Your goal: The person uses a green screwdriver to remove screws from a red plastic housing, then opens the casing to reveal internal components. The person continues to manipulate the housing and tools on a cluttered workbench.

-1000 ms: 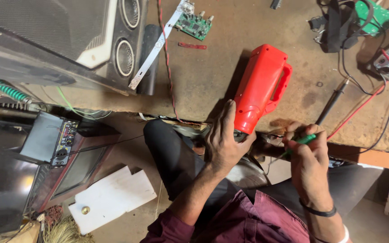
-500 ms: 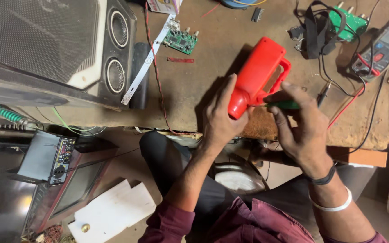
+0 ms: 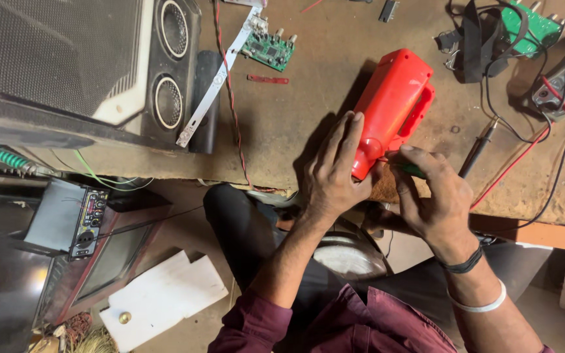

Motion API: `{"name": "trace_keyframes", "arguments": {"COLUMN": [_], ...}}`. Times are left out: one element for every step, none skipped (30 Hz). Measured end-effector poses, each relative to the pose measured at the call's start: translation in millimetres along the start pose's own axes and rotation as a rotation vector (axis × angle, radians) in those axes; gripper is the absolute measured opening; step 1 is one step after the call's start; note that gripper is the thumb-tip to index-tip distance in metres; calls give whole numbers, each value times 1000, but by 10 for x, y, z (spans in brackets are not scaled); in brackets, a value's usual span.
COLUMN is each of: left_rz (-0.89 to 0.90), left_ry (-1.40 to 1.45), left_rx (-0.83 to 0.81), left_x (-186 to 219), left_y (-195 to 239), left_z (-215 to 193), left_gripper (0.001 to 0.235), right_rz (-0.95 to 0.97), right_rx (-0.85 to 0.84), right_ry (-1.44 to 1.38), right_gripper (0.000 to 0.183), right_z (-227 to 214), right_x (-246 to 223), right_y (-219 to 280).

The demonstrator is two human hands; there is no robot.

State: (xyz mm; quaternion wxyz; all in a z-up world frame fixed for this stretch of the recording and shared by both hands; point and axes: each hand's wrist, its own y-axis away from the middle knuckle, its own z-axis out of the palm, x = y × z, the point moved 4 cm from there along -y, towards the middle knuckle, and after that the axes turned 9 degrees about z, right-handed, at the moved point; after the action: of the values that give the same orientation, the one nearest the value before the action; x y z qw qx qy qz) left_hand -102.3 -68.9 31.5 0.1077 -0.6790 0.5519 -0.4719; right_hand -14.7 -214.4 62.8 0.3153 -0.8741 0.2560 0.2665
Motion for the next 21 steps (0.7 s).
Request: {"name": "trace_keyframes", "arguments": {"left_rz": [6, 10, 11, 13, 15, 8, 2, -4, -7, -6, -4, 3, 10, 10, -12, -26, -41, -35, -28, -24, -18], "left_ry": [-9, -23, -22, -23, -25, -34, -44, -53, -64, -72, -80, -85, -90, -93, -91, -85, -79, -86, -93, -102, -101], "left_rx": [-2, -1, 6, 13, 20, 13, 7, 0, 14, 31, 48, 41, 33, 24, 16, 5, -6, 10, 25, 41, 40], "left_x": [-5, -10, -10, -12, -6, -9, -5, 0, 15, 20, 10, 10, 0, 7, 4, -6, -6, -5, 1, -3, -25], "left_y": [3, 5, 5, 7, 16, 19, 23, 34, 38, 24, 14, 17, 24, 54, 79, 92, 101, 92, 82, 70, 54], "left_z": [5, 1, -1, -3, -12, -20, -27, -40, -46, -37, -43, -35, -31, -24, -9, 5, 19, 17, 12, 1, -5], "left_gripper": [78, 78, 78, 78, 78, 77, 78, 78, 77, 76, 75, 76, 76, 77, 78, 79, 80, 79, 78, 77, 78], "right_rz": [-26, -38, -50, -63, -37, -18, 2, -13, -29, -48, -38, -26, -15, -10, -5, 5, 7, 7, 7, -18, -43], "right_rx": [7, 9, 11, 14, 35, 57, 79, 28, -22, -68, -127, -190, -253, -239, -225, -204, -192, -177, -162, -166, -170], "right_ry": [11, 35, 58, 79, 118, 153, 188, 173, 158, 147, 122, 101, 80, 92, 104, 118, 139, 158, 177, 142, 107], "right_gripper": [47, 48, 48, 48, 45, 43, 40, 41, 43, 44, 48, 53, 58, 59, 59, 60, 60, 61, 61, 63, 65], "right_z": [13, 14, 7, -1, -7, -11, -29, -32, -77, -107, -115, -137, -112, -116, -119, -116, -132, -142, -157, -160, -151], "right_x": [0, -6, -23, -42, -58, -81, -109, -153, -192, -220, -242, -260, -267, -274, -272, -274, -283, -293, -309, -335, -358], "right_y": [6, 6, 3, -9, -28, -67, -105, -133, -152, -186, -207, -211, -227, -231, -239, -241, -232, -241, -247, -253, -254]}}
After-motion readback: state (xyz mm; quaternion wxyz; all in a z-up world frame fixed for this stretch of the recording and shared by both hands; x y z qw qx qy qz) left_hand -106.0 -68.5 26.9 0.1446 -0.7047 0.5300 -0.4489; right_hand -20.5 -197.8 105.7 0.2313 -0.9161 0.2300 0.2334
